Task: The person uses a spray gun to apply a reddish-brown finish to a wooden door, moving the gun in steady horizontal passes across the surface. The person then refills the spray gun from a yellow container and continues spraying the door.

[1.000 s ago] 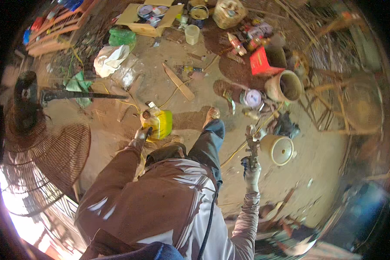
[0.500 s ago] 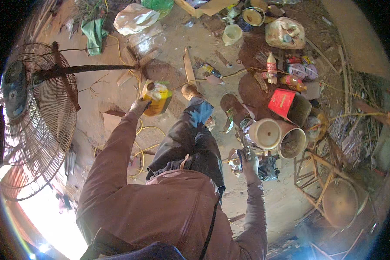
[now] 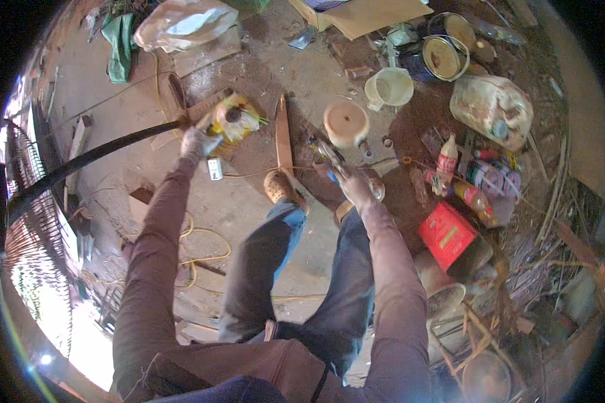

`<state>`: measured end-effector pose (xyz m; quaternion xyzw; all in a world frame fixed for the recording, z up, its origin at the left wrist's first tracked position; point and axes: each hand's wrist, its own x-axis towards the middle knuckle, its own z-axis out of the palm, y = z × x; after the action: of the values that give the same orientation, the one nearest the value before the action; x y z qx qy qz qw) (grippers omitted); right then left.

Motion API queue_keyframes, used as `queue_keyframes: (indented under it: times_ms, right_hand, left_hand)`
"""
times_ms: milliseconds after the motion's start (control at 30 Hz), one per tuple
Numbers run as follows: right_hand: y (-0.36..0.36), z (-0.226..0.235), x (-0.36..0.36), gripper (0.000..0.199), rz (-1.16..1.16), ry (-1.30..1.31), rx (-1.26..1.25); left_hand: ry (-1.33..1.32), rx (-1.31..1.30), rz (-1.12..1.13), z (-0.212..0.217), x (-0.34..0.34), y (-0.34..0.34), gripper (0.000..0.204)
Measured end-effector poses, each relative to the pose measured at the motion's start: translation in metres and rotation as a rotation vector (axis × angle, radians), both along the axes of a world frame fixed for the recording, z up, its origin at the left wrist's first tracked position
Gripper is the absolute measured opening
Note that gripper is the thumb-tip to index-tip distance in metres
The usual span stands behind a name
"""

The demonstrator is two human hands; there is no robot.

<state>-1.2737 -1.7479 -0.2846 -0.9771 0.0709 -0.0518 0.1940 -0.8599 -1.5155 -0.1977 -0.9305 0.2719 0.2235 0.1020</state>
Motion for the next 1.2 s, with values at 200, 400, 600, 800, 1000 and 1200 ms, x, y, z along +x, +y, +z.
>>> queue_keyframes:
  times_ms: [200, 400, 600, 800, 1000, 1200]
  right_hand:
    - [-0.044, -0.143, 0.139, 0.039, -0.443, 0.312, 0.462]
    - [-0.069, -0.238, 0.210, 0.061, -0.481, 0.603, 0.453]
    - [-0.063, -0.284, 0.235, 0.041, -0.415, -0.068, 0.373]
    - [-0.059, -0.244, 0.211, 0.049, -0.417, 0.216, 0.232]
    - [-0.061, -0.120, 0.252, 0.039, -0.475, -0.483, -0.102]
    - [-0.065, -0.076, 0.369, 0.026, 0.011, -0.409, 0.428]
  left_hand:
    - [-0.109, -0.148, -0.192, -0.077, 0.069, -0.043, 0.053]
    - [-0.294, -0.470, -0.214, -0.095, 0.099, -0.068, 0.037]
    - [-0.482, -0.760, -0.319, -0.117, 0.100, -0.065, 0.027]
    - [-0.576, -0.844, -0.334, -0.131, 0.100, -0.056, 0.029]
    - [-0.587, -0.866, -0.272, -0.140, 0.099, -0.054, 0.029]
    - [-0.617, -0.938, -0.289, -0.140, 0.101, -0.059, 0.029]
